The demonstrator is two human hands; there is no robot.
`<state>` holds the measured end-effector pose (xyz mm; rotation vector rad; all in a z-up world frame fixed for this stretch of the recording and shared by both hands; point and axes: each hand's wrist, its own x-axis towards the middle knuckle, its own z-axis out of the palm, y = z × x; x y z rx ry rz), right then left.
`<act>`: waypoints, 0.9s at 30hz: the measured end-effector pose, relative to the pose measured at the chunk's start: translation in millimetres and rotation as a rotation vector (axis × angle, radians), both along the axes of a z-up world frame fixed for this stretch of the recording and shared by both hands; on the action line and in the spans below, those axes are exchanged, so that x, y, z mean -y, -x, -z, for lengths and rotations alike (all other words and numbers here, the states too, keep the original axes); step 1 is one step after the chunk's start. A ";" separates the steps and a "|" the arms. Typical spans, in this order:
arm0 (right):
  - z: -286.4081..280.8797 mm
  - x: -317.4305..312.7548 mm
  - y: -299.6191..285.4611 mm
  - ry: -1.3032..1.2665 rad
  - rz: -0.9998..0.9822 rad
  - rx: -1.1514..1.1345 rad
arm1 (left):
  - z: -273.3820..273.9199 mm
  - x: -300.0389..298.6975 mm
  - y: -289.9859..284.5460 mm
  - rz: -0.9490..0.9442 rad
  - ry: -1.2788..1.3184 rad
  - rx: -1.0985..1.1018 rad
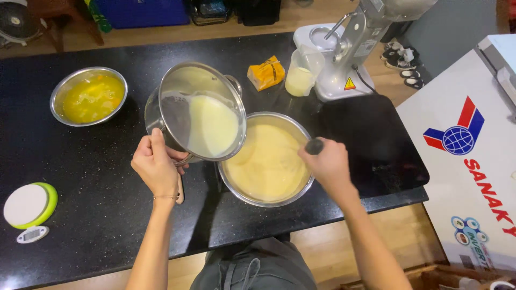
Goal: The person is whisking a yellow batter and then pouring warm milk from a pot into the bowl while continuing to whisk.
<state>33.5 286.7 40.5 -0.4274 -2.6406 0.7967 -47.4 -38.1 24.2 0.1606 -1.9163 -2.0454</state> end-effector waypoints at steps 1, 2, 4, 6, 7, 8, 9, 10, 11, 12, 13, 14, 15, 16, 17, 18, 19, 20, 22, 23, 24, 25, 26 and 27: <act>-4.5 0.1 -4.2 -0.001 0.004 0.001 | -0.5 1.1 0.6 0.004 -0.001 0.001; -9.0 0.5 -8.3 0.018 -0.006 0.063 | -1.0 2.4 1.4 0.014 -0.003 0.002; -11.1 8.1 -18.7 0.037 -0.018 0.126 | -2.2 5.5 2.4 0.022 -0.005 0.003; -5.5 20.3 -30.6 0.321 0.117 0.341 | -3.0 6.5 4.6 0.042 -0.026 0.006; 7.0 28.8 -34.9 0.322 0.117 0.340 | -6.0 8.9 5.1 0.043 -0.024 0.005; 19.5 37.1 -39.2 0.471 0.093 0.250 | -9.0 11.1 5.6 0.056 0.002 -0.005; 31.1 42.9 -44.7 0.613 0.069 0.158 | -11.2 10.6 5.3 0.071 0.023 -0.013; 32.0 56.4 -40.7 0.610 0.072 0.157 | -10.8 10.0 5.6 0.073 0.019 -0.013; 33.0 70.9 -34.9 0.609 0.012 0.094 | -11.6 10.5 7.0 0.080 0.015 -0.021; 33.8 85.3 -29.1 0.608 -0.047 0.031 | -12.6 11.0 8.5 0.087 0.012 -0.030; 32.0 89.0 -18.8 0.609 -0.045 0.027 | -12.2 12.9 10.6 0.091 0.013 -0.032; 30.2 92.4 -8.4 0.532 -0.112 -0.047 | -11.9 14.6 12.7 0.086 0.016 -0.014; 27.4 93.2 1.5 0.449 -0.173 -0.122 | -11.5 13.2 15.7 0.087 0.015 0.005; 28.1 87.5 13.6 0.446 -0.164 -0.125 | -10.4 13.6 18.0 0.096 0.013 0.003; 29.2 82.9 25.2 0.485 -0.141 -0.190 | -9.0 15.2 19.8 0.107 0.010 -0.007; 30.4 77.9 37.0 0.522 -0.119 -0.255 | -7.6 16.8 21.8 0.117 0.006 -0.017; 28.8 66.9 41.4 0.522 -0.110 -0.255 | -8.5 16.8 23.3 0.125 0.006 -0.015; 27.3 55.5 45.8 0.487 -0.050 -0.243 | -9.4 16.5 25.1 0.129 0.010 -0.006; 24.3 37.7 47.6 0.454 0.016 -0.230 | -11.0 18.1 29.4 0.138 0.018 0.005; 22.0 28.9 44.0 0.269 0.074 -0.255 | -11.3 17.7 30.4 0.142 0.020 0.005; 19.8 19.9 39.8 0.083 0.129 -0.276 | -11.6 17.0 30.9 0.147 0.021 0.005; 12.2 20.2 28.8 0.083 0.128 -0.273 | -11.7 16.3 31.4 0.145 0.021 0.008; 4.5 20.1 17.4 0.037 0.174 -0.194 | -11.8 15.4 31.5 0.142 0.042 0.010; -4.0 18.9 7.4 -0.010 0.216 -0.118 | -12.2 13.7 31.4 0.135 0.061 0.011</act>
